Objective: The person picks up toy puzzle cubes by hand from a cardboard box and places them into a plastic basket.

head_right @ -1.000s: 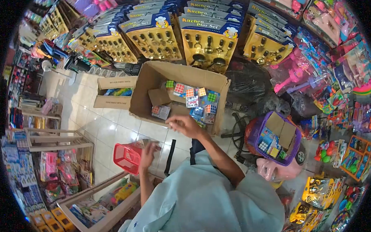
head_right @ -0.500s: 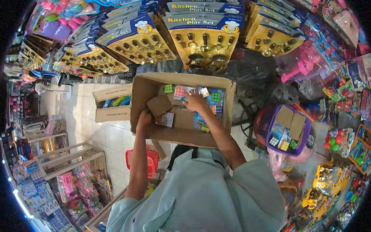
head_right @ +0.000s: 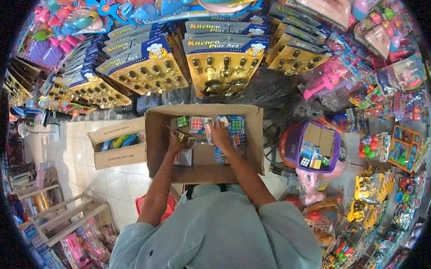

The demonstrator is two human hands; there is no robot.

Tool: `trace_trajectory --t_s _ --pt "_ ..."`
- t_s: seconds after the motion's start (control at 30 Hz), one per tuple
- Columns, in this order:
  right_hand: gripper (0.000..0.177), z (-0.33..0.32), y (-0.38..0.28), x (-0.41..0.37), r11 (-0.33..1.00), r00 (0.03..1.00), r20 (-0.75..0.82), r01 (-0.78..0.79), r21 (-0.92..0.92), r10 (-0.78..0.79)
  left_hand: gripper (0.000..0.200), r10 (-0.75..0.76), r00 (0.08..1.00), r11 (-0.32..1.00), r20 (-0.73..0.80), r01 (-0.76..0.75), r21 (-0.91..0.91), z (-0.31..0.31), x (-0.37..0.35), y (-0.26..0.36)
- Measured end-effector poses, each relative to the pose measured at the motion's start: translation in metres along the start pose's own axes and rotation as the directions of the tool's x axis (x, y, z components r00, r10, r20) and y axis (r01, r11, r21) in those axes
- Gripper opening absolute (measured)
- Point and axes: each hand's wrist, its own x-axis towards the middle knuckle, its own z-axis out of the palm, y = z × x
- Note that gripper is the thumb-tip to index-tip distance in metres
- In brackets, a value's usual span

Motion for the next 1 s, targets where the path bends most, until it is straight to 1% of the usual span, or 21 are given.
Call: trace_trajectory --t_s 0.03,0.07,0.1,0.13,0.2,0.23,0.27,0.3,0.33,0.4,0.43,0.47,0.57,0.67,0.73,0.77,0.8,0.83,0.87,0.93,1.0 --pt "0.077 -0.006 -0.003 0.0 1.0 0.998 0.046 -0.031 0.004 0.03 0.083 0.017 1.0 0.996 -0.005 -0.016 0.087 0.002 0.001 0.003" --pt "0.077 -0.011 -0.005 0.001 0.999 0.999 0.035 -0.039 -0.01 0.039 0.076 0.031 0.999 0.984 -0.01 -0.029 0.173 0.003 0.003 0.006" --pt "0.073 -0.008 -0.003 0.003 0.998 0.999 0.037 -0.038 -0.052 0.04 0.067 -0.031 0.999 0.98 -0.007 0.032 0.195 0.007 0.008 0.005" --pt "0.07 -0.005 0.001 0.005 0.995 0.998 0.042 -0.035 -0.094 0.039 0.067 -0.023 1.0 0.983 -0.004 0.024 0.183 0.011 0.014 0.004" --pt "0.067 -0.006 0.004 0.009 0.994 0.996 0.02 -0.088 -0.07 0.089 0.067 -0.005 0.999 0.982 -0.045 0.013 0.191 0.013 0.015 -0.005" --pt "0.067 -0.015 0.004 0.008 0.997 0.997 0.001 -0.073 0.017 0.073 0.067 -0.008 0.999 0.98 -0.039 0.015 0.198 0.009 0.011 0.004" --pt "0.067 -0.022 0.003 0.005 0.992 0.998 -0.023 -0.062 0.109 0.065 0.065 -0.098 0.994 0.971 -0.056 0.108 0.215 0.008 0.009 0.015" --pt "0.063 -0.026 0.003 0.0 0.989 0.993 -0.095 -0.056 0.137 0.07 0.064 -0.183 0.981 0.953 -0.071 0.195 0.231 0.001 0.005 0.029" --pt "0.063 -0.031 0.0 -0.005 0.987 0.991 -0.103 -0.072 0.142 0.087 0.064 -0.172 0.983 0.954 -0.058 0.181 0.239 -0.009 0.0 0.039" --pt "0.06 -0.046 -0.002 -0.017 0.943 0.985 -0.094 -0.11 0.313 0.146 0.062 -0.105 0.993 0.982 0.056 0.095 0.166 -0.023 -0.006 0.063" --pt "0.059 -0.054 -0.005 -0.025 0.92 0.983 -0.081 -0.126 0.371 0.168 0.062 -0.092 0.993 0.983 0.071 0.08 0.166 -0.028 -0.009 0.07" --pt "0.059 -0.061 -0.007 -0.035 0.918 0.979 -0.087 -0.139 0.372 0.184 0.057 -0.057 0.992 0.989 0.114 0.041 0.145 -0.035 -0.014 0.076" --pt "0.058 -0.075 -0.011 -0.069 0.827 0.966 -0.243 0.06 0.56 0.094 0.05 0.016 0.974 0.991 0.226 -0.045 0.122 -0.063 -0.034 0.097" --pt "0.056 -0.103 -0.029 -0.107 0.743 0.952 -0.232 0.006 0.669 0.201 0.048 0.107 0.955 0.967 0.277 -0.165 0.194 -0.081 -0.066 0.142" --pt "0.056 -0.096 -0.028 -0.128 0.735 0.917 -0.257 -0.054 0.676 0.304 0.05 0.189 0.949 0.944 0.254 -0.246 0.218 -0.083 -0.084 0.162" --pt "0.057 -0.095 -0.029 -0.138 0.631 0.892 -0.236 -0.068 0.772 0.385 0.048 0.222 0.935 0.956 0.276 -0.265 0.127 -0.081 -0.091 0.169" --pt "0.058 -0.096 -0.031 -0.15 0.516 0.865 -0.204 -0.071 0.854 0.457 0.048 0.228 0.924 0.953 0.308 -0.276 0.123 -0.078 -0.097 0.172" --pt "0.057 -0.111 -0.038 -0.166 0.4 0.888 -0.149 -0.043 0.915 0.435 0.048 0.276 0.909 0.954 0.312 -0.299 0.027 -0.074 -0.101 0.175" --pt "0.057 -0.124 -0.044 -0.179 0.399 0.873 -0.156 -0.048 0.916 0.463 0.048 0.329 0.892 0.944 0.31 -0.323 -0.071 -0.069 -0.102 0.179" --pt "0.051 -0.136 -0.053 -0.203 0.268 0.817 -0.344 0.24 0.933 0.463 0.047 0.338 0.864 0.941 0.373 -0.306 -0.143 -0.058 -0.104 0.181" --pt "0.05 -0.116 -0.043 -0.224 0.277 0.771 -0.38 0.27 0.922 0.512 0.046 0.396 0.831 0.91 0.39 -0.297 -0.29 -0.05 -0.111 0.185"
